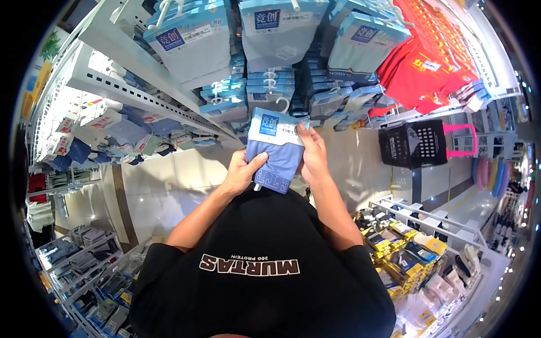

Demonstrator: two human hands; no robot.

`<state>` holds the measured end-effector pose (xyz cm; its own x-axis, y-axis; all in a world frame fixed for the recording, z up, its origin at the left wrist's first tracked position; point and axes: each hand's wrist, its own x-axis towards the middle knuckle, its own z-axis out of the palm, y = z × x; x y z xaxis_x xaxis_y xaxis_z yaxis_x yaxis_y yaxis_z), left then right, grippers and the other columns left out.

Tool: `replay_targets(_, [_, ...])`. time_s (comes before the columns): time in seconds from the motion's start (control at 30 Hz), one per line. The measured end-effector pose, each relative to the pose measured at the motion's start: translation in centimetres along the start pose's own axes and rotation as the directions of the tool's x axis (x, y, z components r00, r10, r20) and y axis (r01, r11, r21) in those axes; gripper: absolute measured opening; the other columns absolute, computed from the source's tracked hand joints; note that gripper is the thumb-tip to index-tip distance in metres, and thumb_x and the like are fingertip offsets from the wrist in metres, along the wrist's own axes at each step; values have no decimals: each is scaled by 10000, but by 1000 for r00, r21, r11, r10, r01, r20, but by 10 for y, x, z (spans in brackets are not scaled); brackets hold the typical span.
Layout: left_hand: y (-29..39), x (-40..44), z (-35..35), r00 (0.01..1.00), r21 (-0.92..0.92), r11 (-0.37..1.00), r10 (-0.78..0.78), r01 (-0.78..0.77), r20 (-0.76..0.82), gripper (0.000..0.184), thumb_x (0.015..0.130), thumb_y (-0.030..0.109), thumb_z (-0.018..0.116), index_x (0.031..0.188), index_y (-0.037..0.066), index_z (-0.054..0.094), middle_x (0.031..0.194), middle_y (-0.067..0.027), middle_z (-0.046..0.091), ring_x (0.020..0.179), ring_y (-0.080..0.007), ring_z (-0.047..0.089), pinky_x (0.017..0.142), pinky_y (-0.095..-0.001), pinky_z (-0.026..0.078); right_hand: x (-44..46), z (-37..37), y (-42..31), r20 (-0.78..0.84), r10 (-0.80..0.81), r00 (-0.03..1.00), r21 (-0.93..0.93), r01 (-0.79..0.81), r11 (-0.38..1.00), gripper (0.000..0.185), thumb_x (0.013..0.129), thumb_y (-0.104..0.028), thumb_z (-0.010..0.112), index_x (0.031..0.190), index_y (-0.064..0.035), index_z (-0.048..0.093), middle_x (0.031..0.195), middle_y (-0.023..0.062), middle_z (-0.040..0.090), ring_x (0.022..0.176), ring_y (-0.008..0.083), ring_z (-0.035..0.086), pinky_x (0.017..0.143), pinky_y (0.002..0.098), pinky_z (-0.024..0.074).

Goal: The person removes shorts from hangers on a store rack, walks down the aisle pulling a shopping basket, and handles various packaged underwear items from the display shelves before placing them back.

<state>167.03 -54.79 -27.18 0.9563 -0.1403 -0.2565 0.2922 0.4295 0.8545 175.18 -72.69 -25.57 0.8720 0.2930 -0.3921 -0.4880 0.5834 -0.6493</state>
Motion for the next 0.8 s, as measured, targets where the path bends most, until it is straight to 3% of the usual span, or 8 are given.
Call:
replay_targets(0.1, [1, -1, -1, 1000, -59, 998, -8, 9, 20, 288, 981, 165, 636, 1143, -74, 631, 1012, -70, 690, 863, -110, 640, 785, -272, 529, -1, -6, 4, 15, -28, 999, -14, 29, 999, 299, 974, -226, 646, 1177, -17, 580, 1098, 92, 676, 980, 177, 666, 883, 335, 537])
replay_targets(0.2, [9, -5, 11, 982, 241, 961, 164, -139, -91, 255, 943, 150, 677, 1089, -55, 632, 953, -74, 693, 826, -109, 631, 752, -286, 525, -1, -2, 2, 30, -82, 996, 13, 82, 997, 355, 995, -268, 608, 1257, -37, 542, 1140, 91, 661, 1018, 189, 652, 901, 352, 529])
replay_targets(0.3, [25, -15, 27, 915, 730, 624, 404, -277, 1, 225, 878, 153, 720, 1008, 2, 617, 792, -100, 629, 692, -240, 634, 672, -309, 518, 3, -4, 9, 30, 4, 1000, 66, -6, 998, 419, 1027, -347, 529, 1326, -56, 497, 1192, 98, 642, 1065, 200, 635, 927, 365, 514])
replay_targets(0.37, [32, -18, 48, 875, 825, 433, 463, -362, 141, 285, 822, 142, 735, 1046, 44, 589, 825, -131, 577, 741, -329, 623, 630, -365, 519, 2, 3, 13, 27, 150, 988, 121, -152, 981, 490, 1048, -439, 433, 1363, -66, 473, 1145, 108, 627, 1067, 201, 617, 921, 369, 504])
replay_targets(0.4, [33, -19, 57, 849, 837, 340, 469, -428, 243, 332, 815, 142, 733, 1097, 53, 582, 857, -121, 585, 766, -326, 632, 626, -383, 521, 22, -32, 37, 601, 71, 796, 336, -332, 881, 554, 1037, -477, 419, 1397, -58, 448, 1047, 98, 593, 985, 202, 591, 927, 376, 477])
replay_targets(0.47, [25, -19, 66, 808, 813, 251, 449, -525, 382, 500, 801, 133, 731, 1260, 78, 539, 936, -101, 574, 802, -294, 638, 628, -390, 513, 15, -23, 57, 644, 93, 759, 363, -411, 836, 642, 1013, -527, 400, 1437, -46, 424, 961, 88, 551, 892, 202, 550, 929, 375, 444])
replay_targets(0.6, [22, -21, 71, 845, 841, 219, 346, -494, 407, 534, 789, 113, 734, 1287, 74, 544, 941, -95, 552, 798, -277, 633, 643, -395, 505, 7, -10, 74, 724, 60, 687, 437, -524, 731, 703, 969, -538, 424, 1450, -26, 443, 929, 73, 537, 830, 197, 510, 911, 366, 406])
replay_targets(0.8, [18, -17, 63, 836, 786, 337, 391, -518, 384, 470, 809, 91, 709, 1258, 63, 575, 944, -109, 569, 801, -300, 631, 665, -405, 498, 13, -22, 68, 632, 118, 766, 408, -459, 790, 642, 946, -545, 443, 1281, -8, 554, 880, 79, 540, 779, 205, 508, 866, 371, 426])
